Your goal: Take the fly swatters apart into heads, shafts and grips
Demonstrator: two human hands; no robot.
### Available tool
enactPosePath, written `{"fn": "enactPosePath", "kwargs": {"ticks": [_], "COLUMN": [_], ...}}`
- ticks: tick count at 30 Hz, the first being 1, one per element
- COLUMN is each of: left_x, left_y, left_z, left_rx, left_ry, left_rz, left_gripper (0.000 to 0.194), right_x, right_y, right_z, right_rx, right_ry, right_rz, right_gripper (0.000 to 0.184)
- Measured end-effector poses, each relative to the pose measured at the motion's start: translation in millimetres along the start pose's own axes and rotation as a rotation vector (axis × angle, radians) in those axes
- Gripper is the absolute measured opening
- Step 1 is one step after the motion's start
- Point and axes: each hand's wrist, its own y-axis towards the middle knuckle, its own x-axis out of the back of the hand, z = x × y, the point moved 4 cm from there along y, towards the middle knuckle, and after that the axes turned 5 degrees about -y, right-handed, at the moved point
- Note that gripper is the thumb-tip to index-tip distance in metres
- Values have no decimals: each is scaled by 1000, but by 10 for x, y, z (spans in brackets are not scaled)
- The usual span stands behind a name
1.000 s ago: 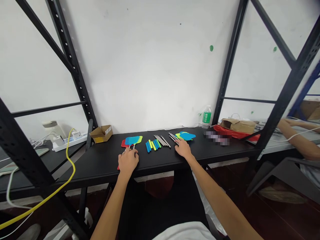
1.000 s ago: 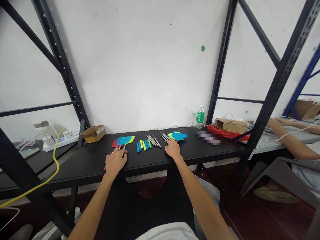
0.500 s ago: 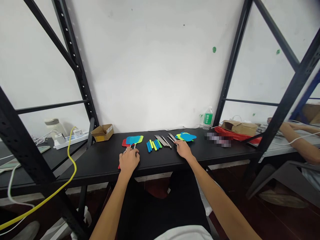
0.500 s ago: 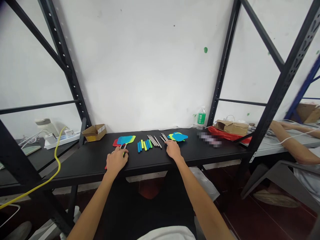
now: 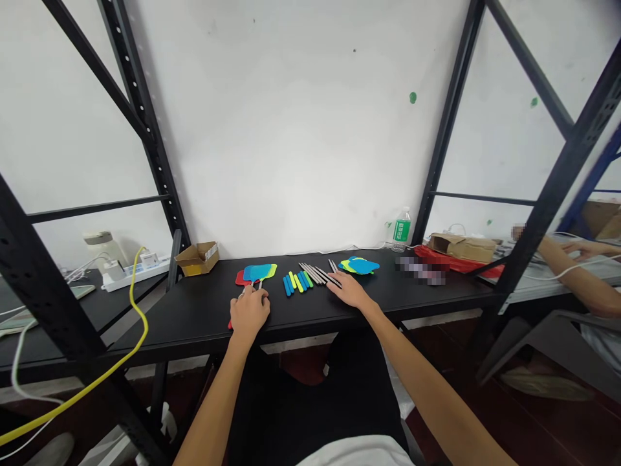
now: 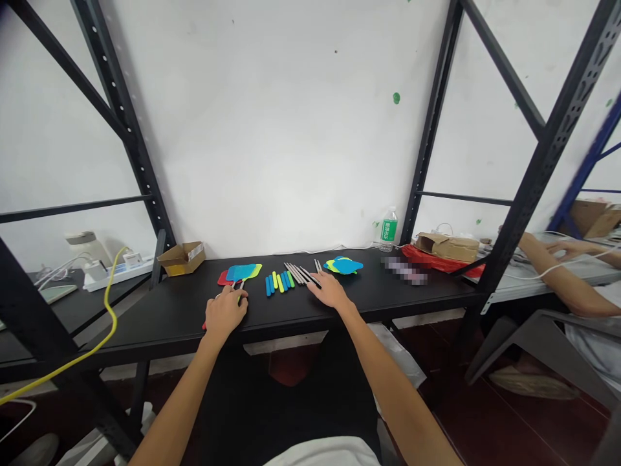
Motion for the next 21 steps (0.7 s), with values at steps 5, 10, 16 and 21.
{"fn": "enactPosePath", "kwargs": {"ticks": [5,10,16,21], "left_x": [5,7,11,20], "left_y": [4,1,-4,-10], "left_z": [-1,-8,-12,-22], "left_rx": [1,3,-2,-8], "left_ry": [9,16,22,25], "left_rz": [2,7,7,3], "left_gripper": [34,34,34,34], "right_x": [-2,53,74,74], "right_y": [-4,-4,-21,-24], "right_z": [26,56,83,66], "right_rx": [65,127,204,219], "right_ry": [44,103,187,225], "right_rz": [36,17,-8,-17], "right_gripper": [56,53,41,50]}}
